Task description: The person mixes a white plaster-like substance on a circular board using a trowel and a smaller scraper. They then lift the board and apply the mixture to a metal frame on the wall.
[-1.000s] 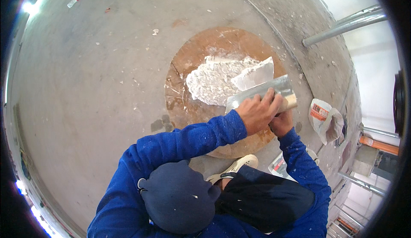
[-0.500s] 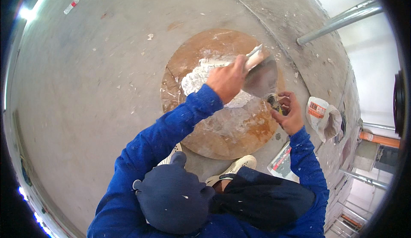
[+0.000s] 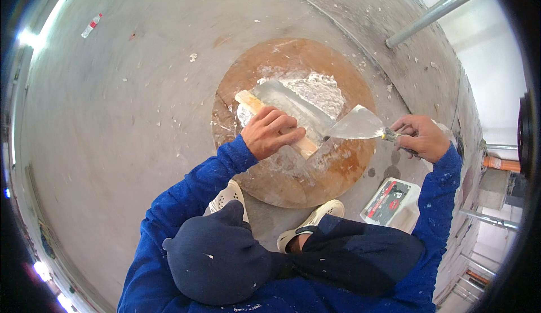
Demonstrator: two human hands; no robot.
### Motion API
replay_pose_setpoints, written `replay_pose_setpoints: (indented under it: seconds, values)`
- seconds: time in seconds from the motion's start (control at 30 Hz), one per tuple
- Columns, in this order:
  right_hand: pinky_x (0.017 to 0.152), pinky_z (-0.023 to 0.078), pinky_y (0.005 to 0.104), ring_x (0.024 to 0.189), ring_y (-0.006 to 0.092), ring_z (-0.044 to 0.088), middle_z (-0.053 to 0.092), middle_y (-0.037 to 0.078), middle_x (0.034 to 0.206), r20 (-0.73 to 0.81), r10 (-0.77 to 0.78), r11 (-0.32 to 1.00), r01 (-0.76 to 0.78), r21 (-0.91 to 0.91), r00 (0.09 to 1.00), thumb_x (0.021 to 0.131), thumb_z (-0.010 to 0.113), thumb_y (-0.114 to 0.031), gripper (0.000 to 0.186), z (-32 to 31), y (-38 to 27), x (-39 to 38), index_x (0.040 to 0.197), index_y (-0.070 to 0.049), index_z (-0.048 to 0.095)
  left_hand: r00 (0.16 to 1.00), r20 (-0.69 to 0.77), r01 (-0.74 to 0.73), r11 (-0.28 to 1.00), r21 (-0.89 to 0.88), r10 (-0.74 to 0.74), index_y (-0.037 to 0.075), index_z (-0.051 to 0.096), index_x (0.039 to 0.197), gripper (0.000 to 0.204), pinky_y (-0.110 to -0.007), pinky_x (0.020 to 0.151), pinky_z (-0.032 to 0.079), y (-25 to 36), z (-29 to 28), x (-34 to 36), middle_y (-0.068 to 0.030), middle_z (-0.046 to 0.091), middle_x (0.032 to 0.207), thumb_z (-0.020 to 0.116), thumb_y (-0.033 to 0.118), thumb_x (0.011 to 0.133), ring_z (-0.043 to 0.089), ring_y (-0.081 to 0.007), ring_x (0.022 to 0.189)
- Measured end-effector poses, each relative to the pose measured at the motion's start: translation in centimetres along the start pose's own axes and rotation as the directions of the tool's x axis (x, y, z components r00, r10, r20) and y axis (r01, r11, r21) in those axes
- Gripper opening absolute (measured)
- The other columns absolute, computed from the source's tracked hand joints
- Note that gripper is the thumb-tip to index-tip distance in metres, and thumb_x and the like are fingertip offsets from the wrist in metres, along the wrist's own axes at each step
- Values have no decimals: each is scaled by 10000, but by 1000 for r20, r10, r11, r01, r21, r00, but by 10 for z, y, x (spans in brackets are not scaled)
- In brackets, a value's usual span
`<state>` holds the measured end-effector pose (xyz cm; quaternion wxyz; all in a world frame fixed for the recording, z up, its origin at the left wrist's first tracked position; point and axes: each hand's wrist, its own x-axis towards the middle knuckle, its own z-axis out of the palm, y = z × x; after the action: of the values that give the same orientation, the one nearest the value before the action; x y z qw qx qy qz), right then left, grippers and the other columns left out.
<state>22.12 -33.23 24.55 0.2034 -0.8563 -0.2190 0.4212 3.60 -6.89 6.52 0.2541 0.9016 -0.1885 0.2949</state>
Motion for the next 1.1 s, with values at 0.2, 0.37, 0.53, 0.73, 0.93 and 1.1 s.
replay_pose_setpoints:
  seconds: [0.2,0.37,0.53,0.73,0.93,1.1]
  values:
    - [415,428,233,468,91,535,616,51,646,119,-22,993,35,-110,993,764,568,-148,235,26,-10,29,941,6,582,987,75,-141,988,-58,145,172,589,1000,388,-355,777,446,23,-14,15,-16,515,904,631,85,625,525,-194,844]
    - [448,465,282,481,142,580,632,77,635,53,-165,986,166,-17,985,760,575,-212,289,49,-4,78,972,-14,579,936,169,-283,945,-165,310,178,578,1003,339,-356,796,446,51,-23,26,-17,510,918,602,137,667,518,-187,885]
    - [815,453,331,909,232,600,601,160,1048,-358,-414,910,389,-144,837,770,570,-163,410,47,-9,60,1163,-57,517,905,304,-223,941,-255,297,173,565,1018,368,-350,814,436,44,-18,-9,-22,509,947,604,124,655,516,-195,900]
    - [901,412,356,1030,308,555,560,161,1140,-594,-566,786,591,-182,571,772,556,-108,452,44,-2,59,1219,-108,491,941,338,70,982,-177,-6,173,595,997,438,-352,798,443,45,-28,-76,-14,518,909,649,78,573,532,-203,859]
    - [859,426,403,979,362,552,547,185,1138,-274,-418,848,264,-459,866,762,594,-195,546,98,84,105,1276,-120,425,922,385,95,986,-134,-37,169,607,980,461,-356,766,445,39,-34,-88,-13,527,883,661,60,536,536,-209,839]
    - [791,440,414,877,367,577,615,180,922,-287,-193,872,29,-489,938,764,616,-251,447,49,119,65,1167,-89,511,956,260,184,966,-183,-133,145,619,979,403,-366,767,445,6,-30,-97,-28,562,929,650,77,583,540,-224,866]
